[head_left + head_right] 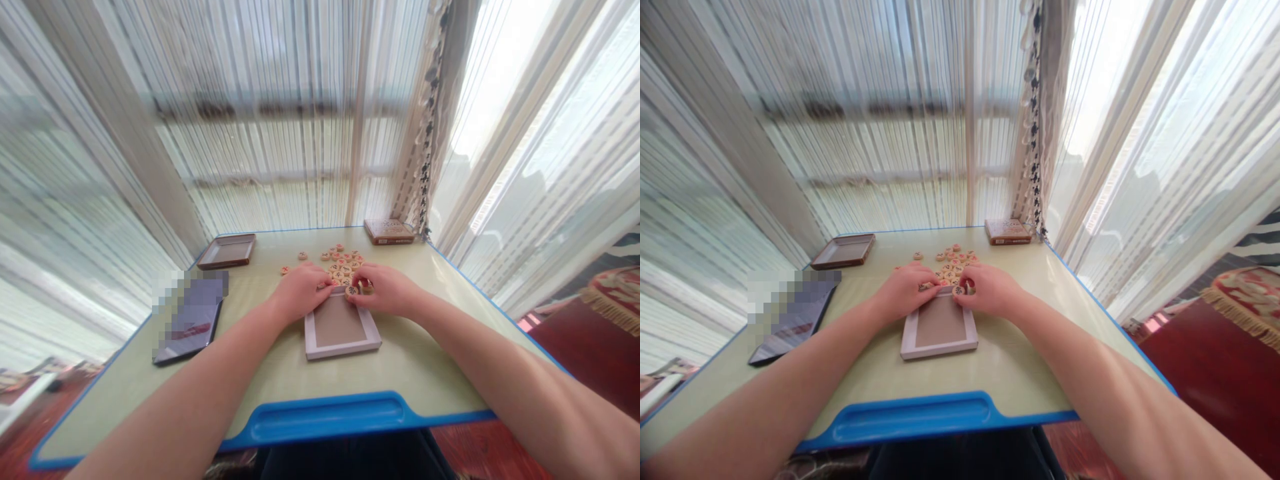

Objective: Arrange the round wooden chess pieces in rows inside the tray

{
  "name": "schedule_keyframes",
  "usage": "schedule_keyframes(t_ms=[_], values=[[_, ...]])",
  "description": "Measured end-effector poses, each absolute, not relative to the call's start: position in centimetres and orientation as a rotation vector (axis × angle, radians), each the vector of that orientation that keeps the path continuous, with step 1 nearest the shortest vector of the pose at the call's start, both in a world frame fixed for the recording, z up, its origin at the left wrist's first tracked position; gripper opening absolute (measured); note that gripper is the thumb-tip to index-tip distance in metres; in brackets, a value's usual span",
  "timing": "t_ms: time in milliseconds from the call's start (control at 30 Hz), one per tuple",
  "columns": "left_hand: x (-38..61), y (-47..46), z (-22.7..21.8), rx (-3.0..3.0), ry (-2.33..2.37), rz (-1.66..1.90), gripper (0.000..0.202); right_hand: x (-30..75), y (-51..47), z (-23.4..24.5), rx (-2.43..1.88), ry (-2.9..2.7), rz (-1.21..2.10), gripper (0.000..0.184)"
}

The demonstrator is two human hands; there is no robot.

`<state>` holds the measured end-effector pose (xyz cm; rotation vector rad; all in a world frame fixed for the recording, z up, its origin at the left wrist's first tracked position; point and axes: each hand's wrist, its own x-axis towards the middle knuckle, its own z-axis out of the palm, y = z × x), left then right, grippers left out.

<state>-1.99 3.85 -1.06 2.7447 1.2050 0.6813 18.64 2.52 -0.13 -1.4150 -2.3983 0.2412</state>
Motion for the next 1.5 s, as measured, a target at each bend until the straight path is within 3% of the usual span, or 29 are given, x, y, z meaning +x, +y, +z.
schedule_keyframes(t_ms=[1067, 1500], values=[[-1.9, 3.7, -1.0, 2.782, 1.215, 0.647, 0.022, 18.7, 1.3, 0.6, -1.409, -2.605, 0.163, 0.018], [-2.1, 3.7, -0.5, 2.853, 1.173, 0.768, 0.017, 18.8, 1.0, 1.0, -1.238, -2.584, 0.211, 0.028]])
